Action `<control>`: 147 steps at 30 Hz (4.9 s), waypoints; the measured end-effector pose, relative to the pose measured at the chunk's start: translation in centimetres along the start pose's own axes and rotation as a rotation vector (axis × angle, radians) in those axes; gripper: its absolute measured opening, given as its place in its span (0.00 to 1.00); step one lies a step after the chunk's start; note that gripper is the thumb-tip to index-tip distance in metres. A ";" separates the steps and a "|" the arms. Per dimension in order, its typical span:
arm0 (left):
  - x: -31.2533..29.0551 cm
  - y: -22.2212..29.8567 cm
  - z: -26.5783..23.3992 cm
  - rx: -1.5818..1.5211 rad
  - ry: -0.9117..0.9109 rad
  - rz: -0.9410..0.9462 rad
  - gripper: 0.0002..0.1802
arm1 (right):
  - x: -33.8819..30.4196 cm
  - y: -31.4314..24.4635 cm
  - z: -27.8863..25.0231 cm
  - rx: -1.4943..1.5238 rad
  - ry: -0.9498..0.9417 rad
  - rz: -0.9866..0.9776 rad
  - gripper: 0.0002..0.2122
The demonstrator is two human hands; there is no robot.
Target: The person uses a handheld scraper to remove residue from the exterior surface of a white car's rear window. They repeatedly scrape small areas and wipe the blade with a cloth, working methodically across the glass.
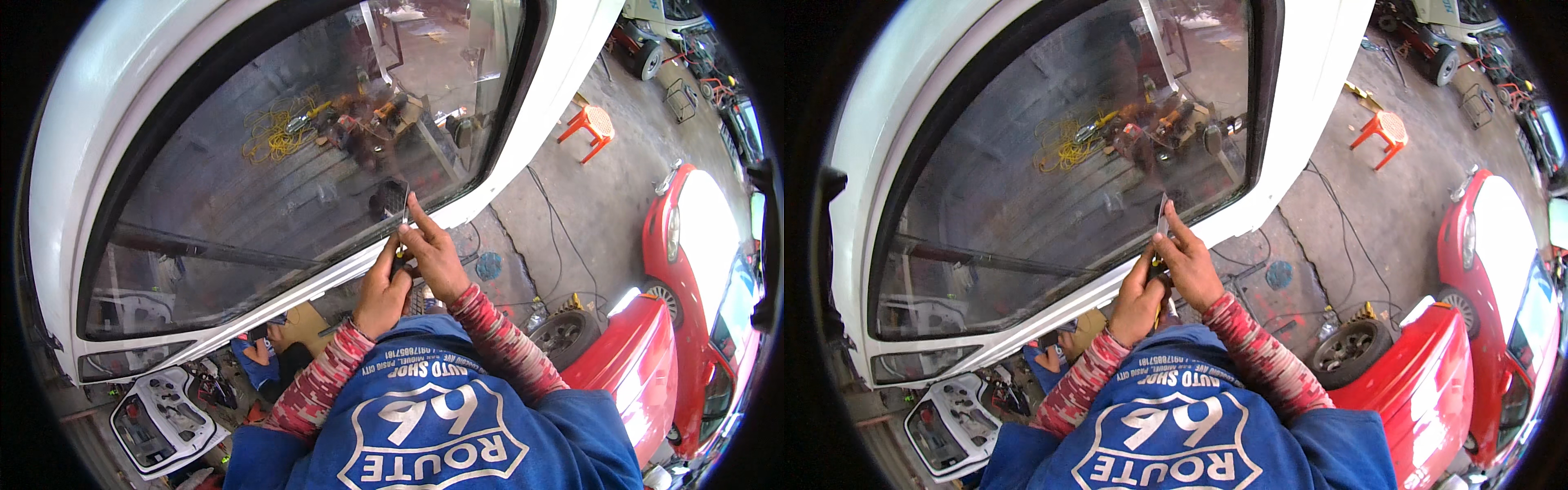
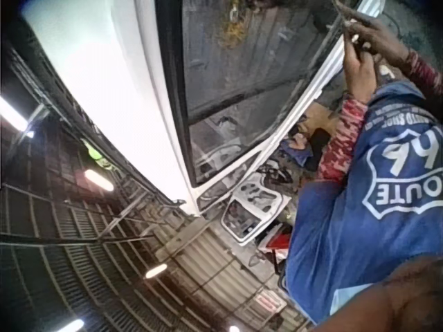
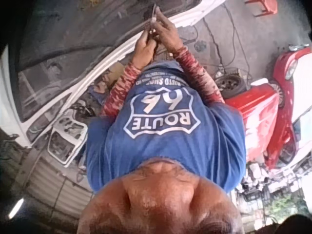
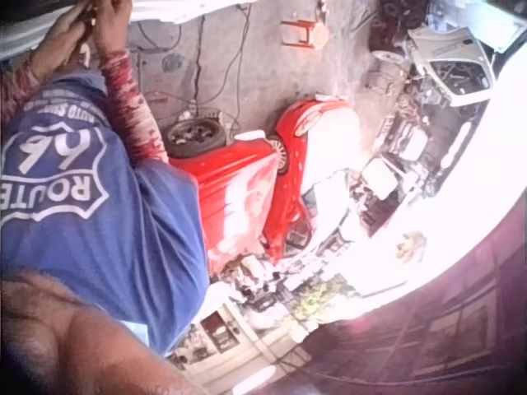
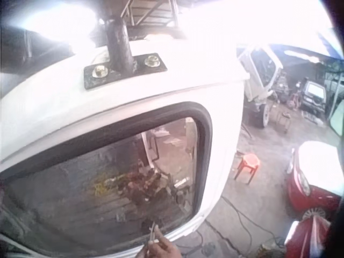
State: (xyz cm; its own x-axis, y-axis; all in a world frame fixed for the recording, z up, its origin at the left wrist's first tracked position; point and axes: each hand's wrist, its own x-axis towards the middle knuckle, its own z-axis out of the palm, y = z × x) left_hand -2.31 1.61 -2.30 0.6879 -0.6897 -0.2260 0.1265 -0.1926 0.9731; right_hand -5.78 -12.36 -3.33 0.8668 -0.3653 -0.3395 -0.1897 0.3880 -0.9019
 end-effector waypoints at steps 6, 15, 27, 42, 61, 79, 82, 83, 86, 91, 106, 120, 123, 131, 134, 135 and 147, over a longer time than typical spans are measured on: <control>-0.2 1.8 -0.1 -0.148 0.092 -0.094 0.36 | -0.1 -0.9 0.9 -0.106 -0.064 -0.172 0.31; -0.3 2.7 -0.2 -0.173 0.117 -0.026 0.36 | -0.3 -0.9 1.4 -0.118 -0.149 -0.109 0.32; -0.4 5.2 0.3 -0.185 0.106 -0.206 0.35 | -0.1 -1.7 1.6 -0.161 -0.150 -0.292 0.32; 0.5 7.1 1.2 -0.242 -0.025 -0.127 0.35 | -0.6 -4.5 0.9 0.028 -0.075 -0.136 0.33; -0.1 10.4 -0.3 -0.164 0.006 -0.300 0.33 | -0.6 -5.3 1.7 0.156 -0.137 -0.182 0.35; 0.0 10.7 0.3 -0.209 0.033 -0.252 0.34 | -0.9 -6.9 1.1 0.116 -0.192 -0.098 0.34; -0.3 10.6 0.3 -0.230 -0.015 -0.163 0.32 | -0.7 -6.2 1.3 0.214 -0.118 -0.100 0.34; -0.4 10.6 0.5 -0.205 -0.048 -0.155 0.31 | -0.6 -5.9 1.2 0.264 -0.062 -0.150 0.34; -0.6 10.4 0.9 -0.285 -0.015 -0.188 0.33 | -0.3 -5.3 1.5 0.193 -0.094 -0.192 0.34; -0.6 10.1 1.1 -0.276 -0.014 -0.167 0.34 | -0.6 -5.6 1.3 0.187 -0.063 -0.113 0.34; -0.2 10.2 0.6 -0.249 -0.025 -0.198 0.35 | -0.6 -5.9 1.4 0.226 -0.090 -0.156 0.33; 0.2 8.8 0.2 -0.242 0.004 -0.270 0.35 | -0.6 -5.7 0.7 0.024 -0.108 -0.147 0.35; 0.3 8.9 0.3 -0.289 -0.028 -0.134 0.35 | -0.4 -5.9 0.4 0.015 -0.092 -0.200 0.36; 1.5 9.8 0.6 -0.233 -0.028 -0.194 0.34 | 0.1 -7.5 0.3 0.059 -0.061 -0.221 0.35; 1.4 10.0 1.0 -0.286 -0.088 -0.119 0.35 | -0.1 -8.1 0.0 0.175 0.002 -0.238 0.35; 1.4 10.1 1.1 -0.303 -0.124 -0.057 0.36 | -0.2 -8.2 0.0 0.100 -0.053 -0.188 0.35; 1.0 10.8 1.0 -0.340 -0.074 -0.116 0.34 | -0.5 -7.9 0.4 0.061 -0.139 -0.218 0.35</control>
State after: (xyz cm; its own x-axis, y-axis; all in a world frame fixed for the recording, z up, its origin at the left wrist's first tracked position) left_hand -0.97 -1.93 7.94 0.6034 -0.7277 -0.3262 0.4397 -0.0377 0.8974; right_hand -4.51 -14.97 4.07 0.9398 -0.3282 -0.0954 0.0330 0.3650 -0.9304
